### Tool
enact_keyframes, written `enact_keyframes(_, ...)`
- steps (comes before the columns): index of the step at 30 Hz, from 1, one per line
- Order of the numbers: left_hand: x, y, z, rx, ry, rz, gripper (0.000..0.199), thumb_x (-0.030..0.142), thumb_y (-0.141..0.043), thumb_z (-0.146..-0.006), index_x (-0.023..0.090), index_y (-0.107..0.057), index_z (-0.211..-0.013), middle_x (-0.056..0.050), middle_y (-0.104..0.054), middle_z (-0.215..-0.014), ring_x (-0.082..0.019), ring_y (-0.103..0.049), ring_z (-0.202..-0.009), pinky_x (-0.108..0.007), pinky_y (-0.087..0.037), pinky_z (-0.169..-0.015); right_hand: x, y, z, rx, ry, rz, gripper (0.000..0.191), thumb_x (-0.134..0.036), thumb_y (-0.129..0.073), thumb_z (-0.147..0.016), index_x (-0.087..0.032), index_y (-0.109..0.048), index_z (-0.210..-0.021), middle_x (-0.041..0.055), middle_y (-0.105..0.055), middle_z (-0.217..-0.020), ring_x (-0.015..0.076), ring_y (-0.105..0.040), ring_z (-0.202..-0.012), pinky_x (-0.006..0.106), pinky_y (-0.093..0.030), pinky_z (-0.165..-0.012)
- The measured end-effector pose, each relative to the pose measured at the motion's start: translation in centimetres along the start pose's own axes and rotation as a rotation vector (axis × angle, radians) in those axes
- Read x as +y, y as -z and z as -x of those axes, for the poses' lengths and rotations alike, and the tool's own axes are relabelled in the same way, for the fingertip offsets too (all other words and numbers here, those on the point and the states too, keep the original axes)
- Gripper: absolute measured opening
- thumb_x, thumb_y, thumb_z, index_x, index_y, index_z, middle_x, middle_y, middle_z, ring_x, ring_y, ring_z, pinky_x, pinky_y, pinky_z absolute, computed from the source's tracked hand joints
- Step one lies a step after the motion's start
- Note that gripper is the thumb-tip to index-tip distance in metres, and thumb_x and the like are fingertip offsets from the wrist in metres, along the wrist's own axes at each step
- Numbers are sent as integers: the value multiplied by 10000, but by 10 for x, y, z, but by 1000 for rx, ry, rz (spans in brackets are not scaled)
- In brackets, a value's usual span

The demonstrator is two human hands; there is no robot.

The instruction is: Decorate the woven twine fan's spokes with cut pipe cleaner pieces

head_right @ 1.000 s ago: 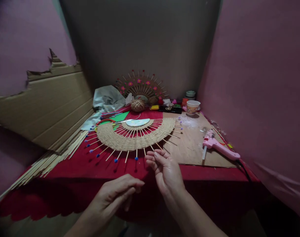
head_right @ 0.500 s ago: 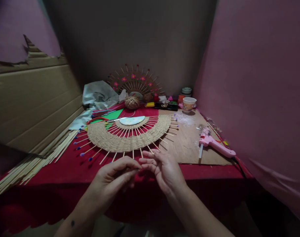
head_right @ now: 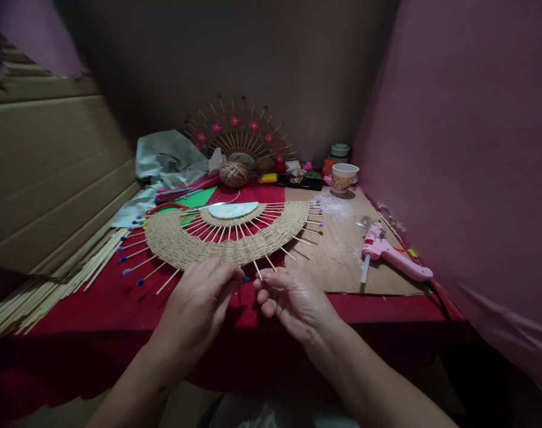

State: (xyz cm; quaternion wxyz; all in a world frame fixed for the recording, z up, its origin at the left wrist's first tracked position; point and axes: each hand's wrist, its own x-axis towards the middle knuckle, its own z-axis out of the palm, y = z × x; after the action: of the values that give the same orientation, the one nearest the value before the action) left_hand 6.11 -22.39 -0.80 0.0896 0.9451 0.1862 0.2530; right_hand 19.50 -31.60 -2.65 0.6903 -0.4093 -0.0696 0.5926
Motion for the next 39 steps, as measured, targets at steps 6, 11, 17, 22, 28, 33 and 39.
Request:
enact_keyframes(6, 6, 3, -7, -65, -81, 36, 159, 99, -421, -861, 158, -529, -760, -40, -531, -733, -190, -413, -727, -338, -303, -663, 3, 1, -1, -85, -8, 73, 95, -163, -700, -686, -104, -626, -694, 26, -644, -613, 68, -554, -454, 132, -423, -367)
enact_keyframes(11, 6, -3, -7, -66, -60, 144, 163, 120, -409, -893, 161, -529, -789, -25, -524, -732, -176, -405, -719, -333, -287, -667, 5, 3, -1, -97, 0, 95, 130, -194, -707, -691, -123, -603, -726, 29, -636, -527, 81, -556, -405, 143, -430, -389)
enact_keyframes(17, 5, -9, -4, -8, -56, 177, 195, 119, -394, -895, 163, -583, -874, -42, -527, -753, -182, -419, -735, -334, -310, -679, 5, 2, 0, -79, -10, 87, 130, -205, -707, -696, -103, -626, -698, 33, -638, -523, 71, -543, -375, 137, -419, -377)
enact_keyframes(22, 4, -12, 0, -13, -64, 189, 225, 133, -400, -898, 137, -621, -938, -63, -512, -766, -190, -414, -748, -332, -324, -669, 5, -1, 1, -36, -6, 13, 104, -138, -711, -649, -87, -658, -723, 41, -646, -541, 84, -567, -423, 139, -429, -377)
enact_keyframes(28, 2, -14, 2, 20, -77, 206, 215, 101, -430, -890, 128, -623, -981, -51, -501, -752, -180, -414, -741, -333, -325, -666, 4, -1, 4, -39, -40, -6, 77, -136, -677, -686, -63, -676, -710, 70, -655, -554, 85, -567, -417, 152, -435, -417)
enact_keyframes(33, 2, -14, 2, 59, -113, 177, 184, 96, -462, -882, 123, -623, -966, -45, -488, -735, -178, -420, -736, -340, -329, -670, 4, -2, 6, -16, -57, 1, 72, -118, -653, -688, -63, -687, -721, 71, -655, -581, 83, -566, -445, 150, -426, -423)
enact_keyframes(39, 1, -14, 3, 41, -108, 182, 163, 140, -447, -904, 142, -604, -950, -38, -495, -730, -174, -430, -723, -330, -346, -659, 3, -8, 5, 69, -77, 13, 61, -87, -633, -677, -55, -681, -657, 68, -634, -542, 79, -547, -422, 141, -406, -385)
